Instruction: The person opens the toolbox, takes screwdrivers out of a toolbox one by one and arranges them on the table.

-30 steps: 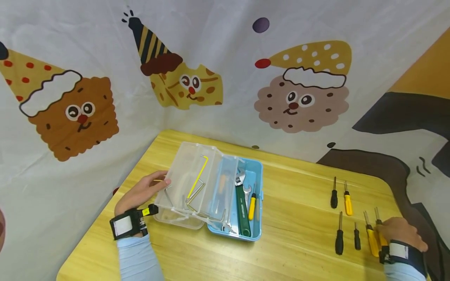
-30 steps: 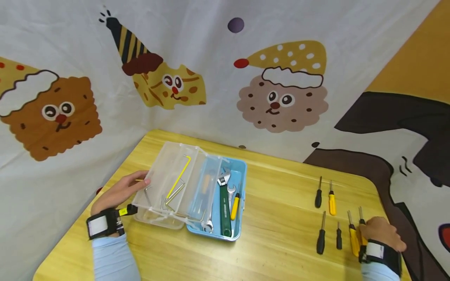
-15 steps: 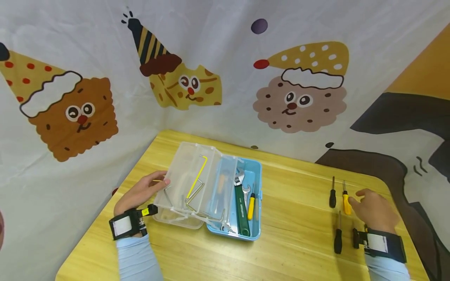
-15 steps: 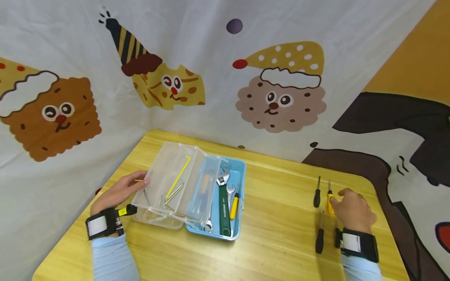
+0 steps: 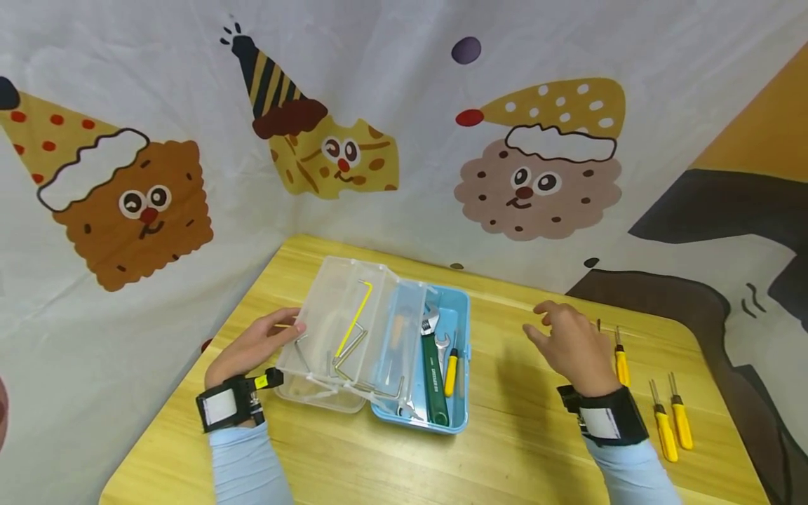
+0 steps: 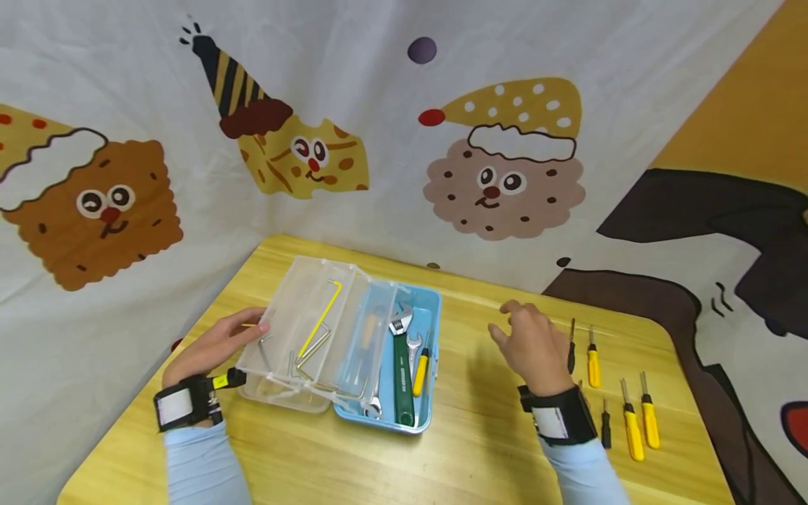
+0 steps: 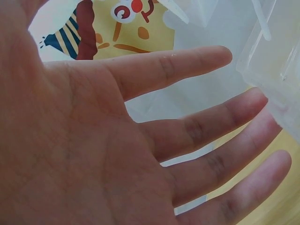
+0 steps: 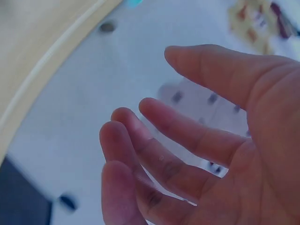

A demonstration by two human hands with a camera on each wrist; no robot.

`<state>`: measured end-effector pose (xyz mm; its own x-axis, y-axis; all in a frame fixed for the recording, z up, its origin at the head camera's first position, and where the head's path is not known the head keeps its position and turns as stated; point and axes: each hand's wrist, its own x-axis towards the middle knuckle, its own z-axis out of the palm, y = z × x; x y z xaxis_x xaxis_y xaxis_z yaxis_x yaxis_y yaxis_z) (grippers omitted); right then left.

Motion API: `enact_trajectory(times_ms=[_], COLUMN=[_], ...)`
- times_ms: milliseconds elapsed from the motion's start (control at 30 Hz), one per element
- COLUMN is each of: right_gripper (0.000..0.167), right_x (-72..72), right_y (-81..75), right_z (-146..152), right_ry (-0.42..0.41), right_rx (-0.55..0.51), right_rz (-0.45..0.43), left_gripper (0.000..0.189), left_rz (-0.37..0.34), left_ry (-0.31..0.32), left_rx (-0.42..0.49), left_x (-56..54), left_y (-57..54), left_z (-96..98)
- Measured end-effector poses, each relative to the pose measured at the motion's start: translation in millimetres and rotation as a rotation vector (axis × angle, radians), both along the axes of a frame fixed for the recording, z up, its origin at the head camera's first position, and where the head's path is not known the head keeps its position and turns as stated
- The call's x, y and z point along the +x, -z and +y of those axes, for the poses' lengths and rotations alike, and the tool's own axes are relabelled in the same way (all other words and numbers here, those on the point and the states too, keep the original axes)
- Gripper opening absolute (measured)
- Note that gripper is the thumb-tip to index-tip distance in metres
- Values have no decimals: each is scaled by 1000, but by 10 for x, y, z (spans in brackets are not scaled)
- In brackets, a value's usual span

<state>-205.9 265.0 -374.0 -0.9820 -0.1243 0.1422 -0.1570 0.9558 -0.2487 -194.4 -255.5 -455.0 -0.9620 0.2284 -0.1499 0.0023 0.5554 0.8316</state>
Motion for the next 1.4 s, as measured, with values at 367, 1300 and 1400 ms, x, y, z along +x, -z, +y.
enact_trajectory(times_ms=[367,1300,1400], right_gripper=[39,26,22], right_x=[-199,-464,-419], right_y=[-105,454,402], right_z=[-810,-1525,-1500], right_ry=[-190,-250,-310], right_rx=[68,257,115], right_rz=[-33,-382,-491], left_gripper=[66,66,67], left_rz=[-1,8,11], left_ry=[10,5,5], left_rx=[-13,-45,-44], left_x=[16,13,8], left_y=[-41,-22,-22], left_z=[-1,1,-6])
